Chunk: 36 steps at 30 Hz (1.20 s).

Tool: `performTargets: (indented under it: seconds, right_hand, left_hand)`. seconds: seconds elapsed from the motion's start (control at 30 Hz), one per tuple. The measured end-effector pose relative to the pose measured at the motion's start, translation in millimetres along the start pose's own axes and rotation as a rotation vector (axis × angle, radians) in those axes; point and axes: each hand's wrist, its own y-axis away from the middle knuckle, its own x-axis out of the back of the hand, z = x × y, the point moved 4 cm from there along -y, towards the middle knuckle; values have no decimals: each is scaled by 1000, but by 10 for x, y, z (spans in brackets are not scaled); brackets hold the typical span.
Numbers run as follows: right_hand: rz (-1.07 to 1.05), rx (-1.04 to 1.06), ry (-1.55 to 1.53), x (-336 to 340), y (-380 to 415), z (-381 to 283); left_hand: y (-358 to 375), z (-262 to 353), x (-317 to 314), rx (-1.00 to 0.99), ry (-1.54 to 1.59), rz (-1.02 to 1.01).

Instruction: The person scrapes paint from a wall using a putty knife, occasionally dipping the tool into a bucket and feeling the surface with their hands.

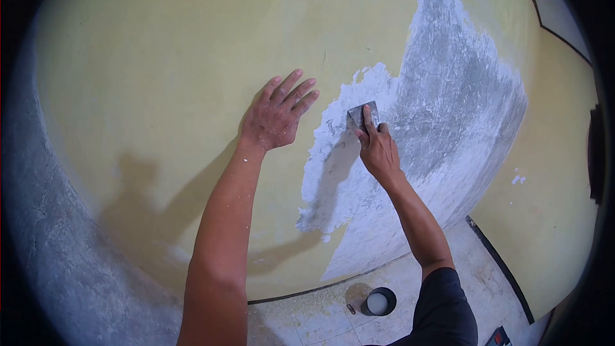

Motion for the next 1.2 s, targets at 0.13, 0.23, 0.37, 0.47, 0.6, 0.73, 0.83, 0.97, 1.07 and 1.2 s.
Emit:
performTargets:
  seconds: [0.13, 0.23, 0.37, 0.47, 0.6, 0.73, 0.83, 0.97, 1.07, 1.2]
  right_hand:
    - [112, -8, -23, 225, -339, -220]
    - [30, -40, -7, 375, -341, -252]
    - [-29, 11, -6, 304, -310, -188]
    - [29, 21, -35, 437, -447, -307]
    - [41, 29, -18, 361, -313, -192]
    - [84, 73, -34, 366, -581, -263]
    - [38, 53, -65, 470, -558, -332]
    - [17, 50, -32, 360, -389, -215]
    - [-2, 35, -53, 489, -570, -329]
    - [-17, 28, -34, 472, -477, -295]
  left_hand:
    - [-7, -3, -12, 2, -8, 11]
    - [-14, -6, 6, 2, 6, 1]
    - [-10, -10, -24, 3, -23, 34]
    - [-7, -3, -36, 0, 51, 3]
    - [10, 9, -33, -13, 1, 8]
    - [-20, -6, -34, -10, 25, -3]
    - [-12, -1, -30, -10, -16, 22]
    - [-15, -11, 0, -14, -6, 11]
    - [13, 5, -18, -14, 41, 8]
    - [2, 13, -8, -12, 15, 2]
